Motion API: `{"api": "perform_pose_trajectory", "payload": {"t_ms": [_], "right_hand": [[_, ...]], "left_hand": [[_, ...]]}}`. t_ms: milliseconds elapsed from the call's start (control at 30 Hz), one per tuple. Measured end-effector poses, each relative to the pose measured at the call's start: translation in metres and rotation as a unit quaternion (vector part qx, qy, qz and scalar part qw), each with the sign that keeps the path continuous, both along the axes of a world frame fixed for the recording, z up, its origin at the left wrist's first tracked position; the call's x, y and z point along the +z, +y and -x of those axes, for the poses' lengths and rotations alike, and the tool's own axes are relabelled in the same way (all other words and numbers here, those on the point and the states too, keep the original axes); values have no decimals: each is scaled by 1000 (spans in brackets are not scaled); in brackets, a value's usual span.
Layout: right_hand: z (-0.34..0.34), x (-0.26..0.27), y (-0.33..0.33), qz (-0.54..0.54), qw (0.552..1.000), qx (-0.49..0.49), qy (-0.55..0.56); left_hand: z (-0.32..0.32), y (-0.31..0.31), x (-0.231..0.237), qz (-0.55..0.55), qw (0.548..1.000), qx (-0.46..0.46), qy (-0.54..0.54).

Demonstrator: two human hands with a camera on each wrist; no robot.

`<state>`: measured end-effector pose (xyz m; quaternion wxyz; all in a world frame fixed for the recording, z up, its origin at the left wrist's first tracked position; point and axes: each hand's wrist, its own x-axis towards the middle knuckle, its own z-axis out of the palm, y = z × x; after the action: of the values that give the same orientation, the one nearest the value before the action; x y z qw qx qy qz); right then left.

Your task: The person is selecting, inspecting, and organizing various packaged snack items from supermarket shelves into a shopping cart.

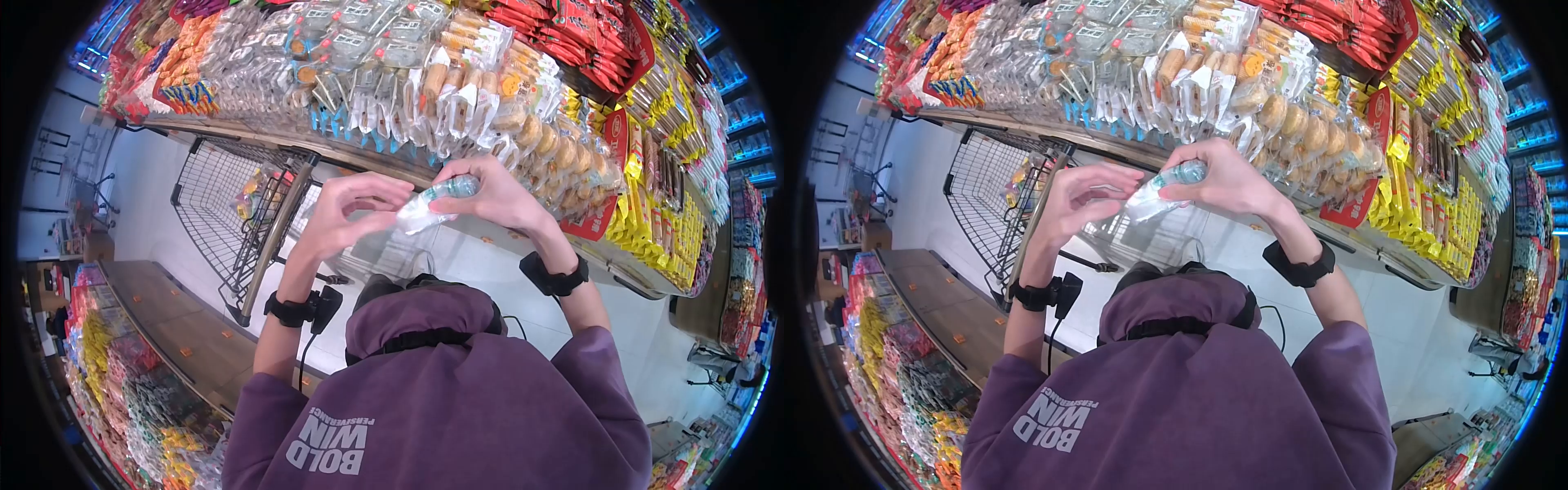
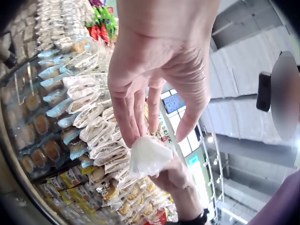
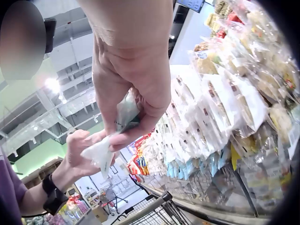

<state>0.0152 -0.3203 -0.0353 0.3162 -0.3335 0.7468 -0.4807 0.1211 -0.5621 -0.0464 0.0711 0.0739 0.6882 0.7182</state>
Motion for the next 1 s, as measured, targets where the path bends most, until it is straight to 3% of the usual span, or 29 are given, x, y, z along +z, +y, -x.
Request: {"api": "perform_pose_trajectory", "payload": {"t_ms": [33, 133, 167, 267, 400, 500, 600, 800, 900, 1000], "right_hand": [[3, -2, -1, -7, 998, 36, 51], [-1, 13, -20, -4, 995, -35, 94], [-2, 2, -27, 94, 990, -99, 17], [-5, -17, -38, 194, 960, -193, -61], [-16, -16, -39, 166, 955, -148, -198], [-15, -26, -38, 177, 952, -170, -183], [-18, -30, -38, 201, 945, -180, -184], [-15, -37, -33, 251, 937, -131, -204], [-14, -42, -33, 253, 916, -138, -278], [-14, -39, -33, 336, 814, -182, -438]], "left_hand": [[0, 13, 6, 81, 996, 21, -2], [10, 24, -7, 143, 987, 47, -51], [14, 23, -11, 60, 995, 58, -57], [20, 27, -14, -37, 981, 187, -22], [16, 27, -20, -14, 983, 176, -56], [13, 28, -4, -118, 967, 193, -114], [13, 27, -7, -107, 972, 187, -95], [11, 28, -14, -19, 981, 191, 32], [7, 32, -7, 106, 966, 211, 107], [6, 31, -5, 287, 893, 224, 263]]}}
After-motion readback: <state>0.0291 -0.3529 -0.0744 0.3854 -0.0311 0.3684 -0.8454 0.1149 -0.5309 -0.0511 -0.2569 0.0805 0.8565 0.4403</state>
